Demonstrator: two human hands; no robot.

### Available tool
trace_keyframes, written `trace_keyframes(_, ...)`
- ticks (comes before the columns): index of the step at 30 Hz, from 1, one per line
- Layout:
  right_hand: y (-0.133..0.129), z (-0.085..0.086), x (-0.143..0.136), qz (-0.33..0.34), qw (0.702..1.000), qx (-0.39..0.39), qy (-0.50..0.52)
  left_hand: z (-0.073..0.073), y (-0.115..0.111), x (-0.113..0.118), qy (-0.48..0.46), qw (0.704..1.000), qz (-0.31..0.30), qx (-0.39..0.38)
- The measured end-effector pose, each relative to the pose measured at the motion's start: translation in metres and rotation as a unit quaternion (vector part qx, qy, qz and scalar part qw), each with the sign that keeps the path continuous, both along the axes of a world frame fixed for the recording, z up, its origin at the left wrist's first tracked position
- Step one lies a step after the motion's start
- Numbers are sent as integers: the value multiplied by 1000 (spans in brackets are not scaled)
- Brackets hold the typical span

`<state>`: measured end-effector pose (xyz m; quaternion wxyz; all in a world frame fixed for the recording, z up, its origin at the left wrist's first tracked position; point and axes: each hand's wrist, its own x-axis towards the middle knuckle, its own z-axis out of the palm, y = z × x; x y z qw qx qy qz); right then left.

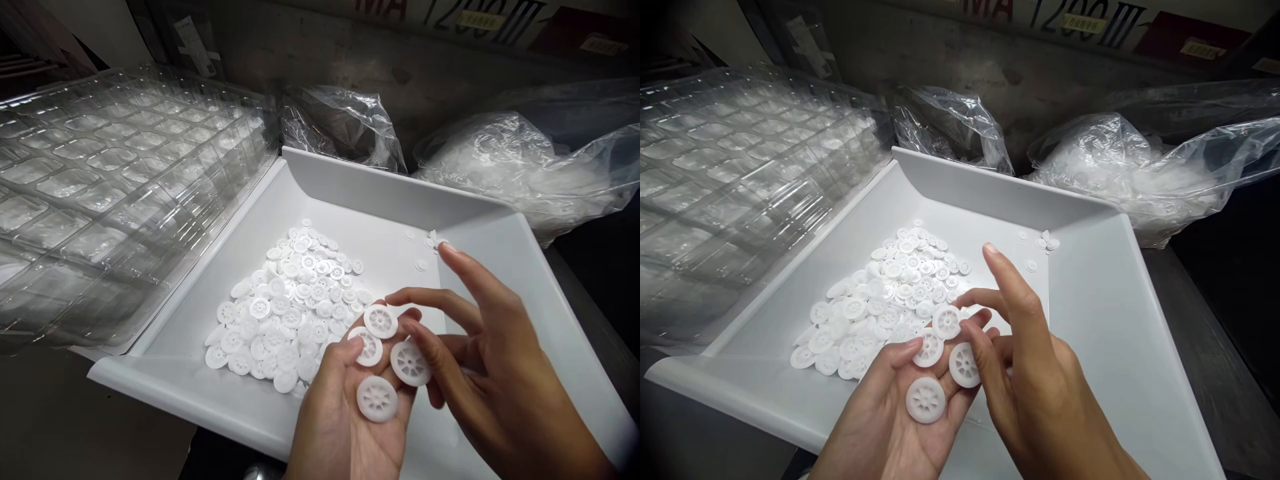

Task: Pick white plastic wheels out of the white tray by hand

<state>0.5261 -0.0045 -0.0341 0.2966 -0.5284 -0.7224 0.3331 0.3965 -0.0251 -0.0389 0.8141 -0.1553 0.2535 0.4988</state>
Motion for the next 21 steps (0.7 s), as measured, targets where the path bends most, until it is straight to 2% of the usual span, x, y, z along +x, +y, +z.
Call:
trace_keyframes(3,6,0,5,7,1000,30,5,5,2,0,-18,999,25,-38)
trace_keyframes(6,13,2,10,2,999,23,33,9,3,0,-31,996,46,-65)
trace_keyframes(11,18,5,14,-28,999,3,29,8,2,-1,-18,996,45,-70)
trace_keyframes(16,15,2,11,-19,999,-3,31,6,0,0,-19,997,38,-70)
trace_keyframes(21,12,0,4,-19,995,-58,83,4,-2,2,-31,997,54,-39)
